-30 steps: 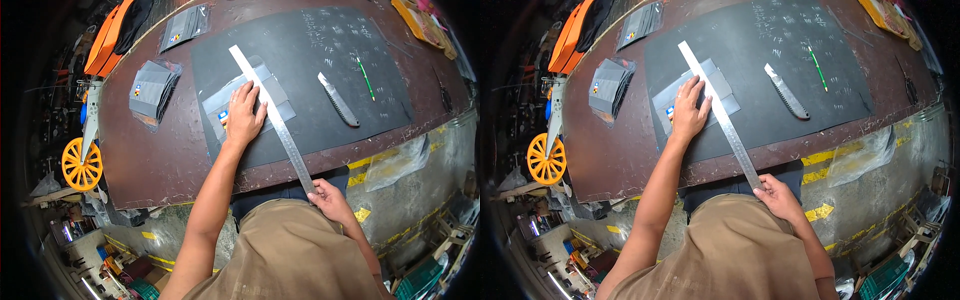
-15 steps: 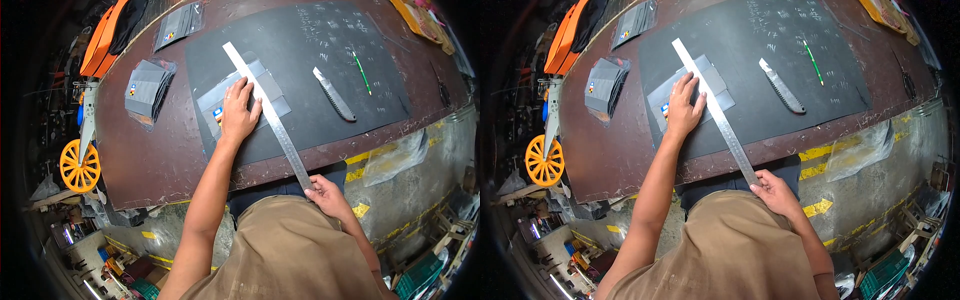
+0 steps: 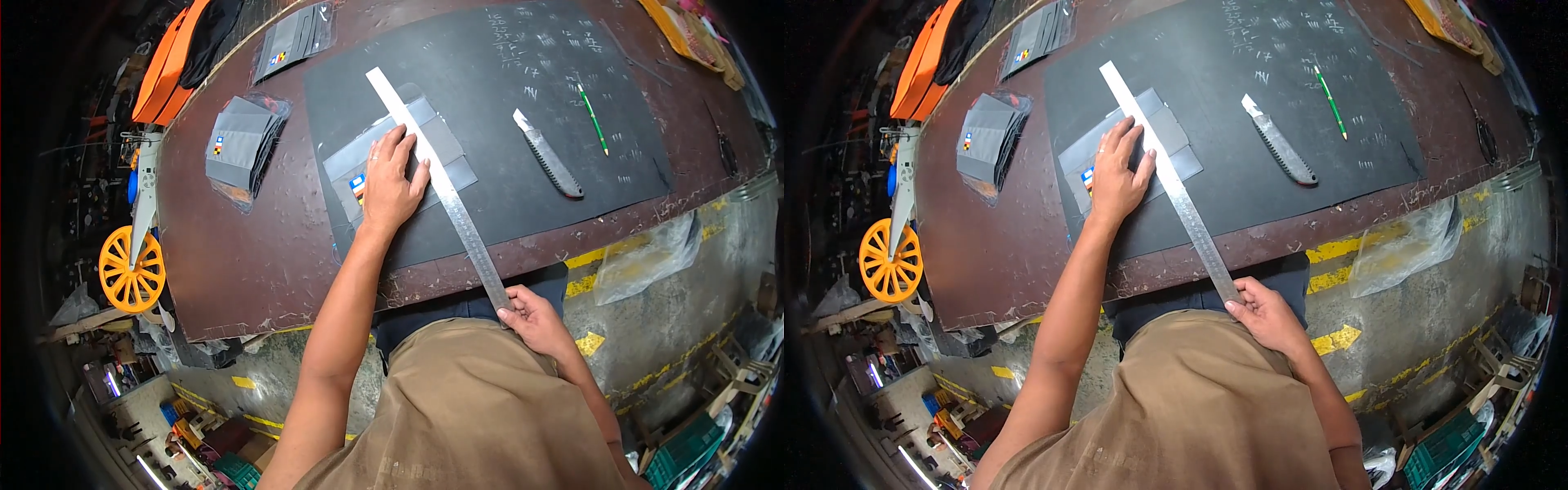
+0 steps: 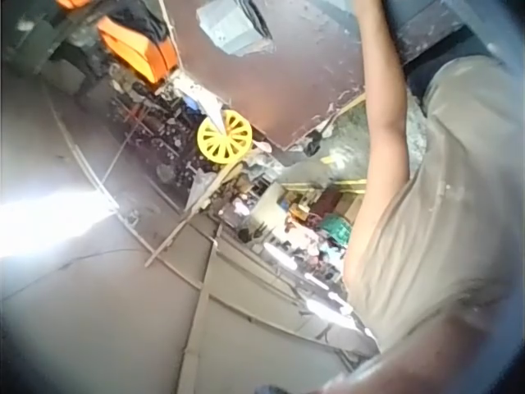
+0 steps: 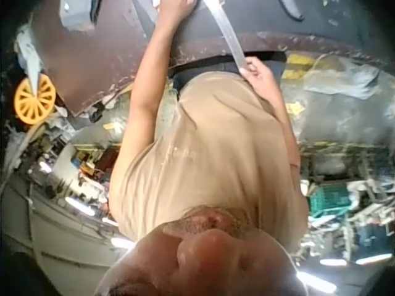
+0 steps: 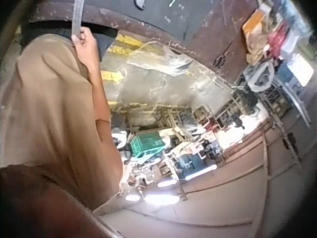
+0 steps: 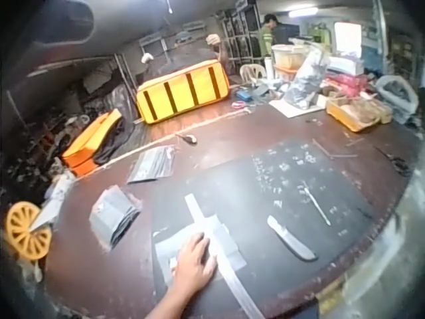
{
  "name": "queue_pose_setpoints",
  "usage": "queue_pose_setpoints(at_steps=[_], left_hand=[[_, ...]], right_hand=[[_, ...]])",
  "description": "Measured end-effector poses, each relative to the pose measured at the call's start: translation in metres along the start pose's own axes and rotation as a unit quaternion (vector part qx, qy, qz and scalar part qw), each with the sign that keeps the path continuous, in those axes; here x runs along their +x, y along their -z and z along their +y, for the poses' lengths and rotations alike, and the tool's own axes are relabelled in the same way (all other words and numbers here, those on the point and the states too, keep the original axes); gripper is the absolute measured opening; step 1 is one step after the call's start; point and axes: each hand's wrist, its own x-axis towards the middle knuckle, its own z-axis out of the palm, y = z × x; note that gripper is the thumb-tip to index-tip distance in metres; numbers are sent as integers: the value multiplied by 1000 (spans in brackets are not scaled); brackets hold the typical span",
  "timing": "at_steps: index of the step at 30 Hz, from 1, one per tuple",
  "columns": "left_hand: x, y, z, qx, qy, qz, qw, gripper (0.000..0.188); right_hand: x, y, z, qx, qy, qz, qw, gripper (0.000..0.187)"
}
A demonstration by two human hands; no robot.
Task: Measure and cut fabric pieces for manufacturing using a ruler and utility knife.
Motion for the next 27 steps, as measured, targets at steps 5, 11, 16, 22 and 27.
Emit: queue_pose_setpoints(at_steps=[5,11,16,22,27], left_hand=[[0,1,4,-4,3,-3,1000,44],[1,2,3,-4,2,-5,1000,44],[1,2,2,-6,-3,-1,1000,43],[0,0,0,0,-9,9,1000,43],[0,-2,1,0,-8,6,1000,42]], right_hand=[[-2,0,1,20,-3,-3,1000,22],[-1,0,0,23,3,-7,1000,23],[-1,0,0,-5,5,2,1000,23],[0,1,1,-8,0,-1,1000,23],[0,1,3,4,4,1,1000,22]])
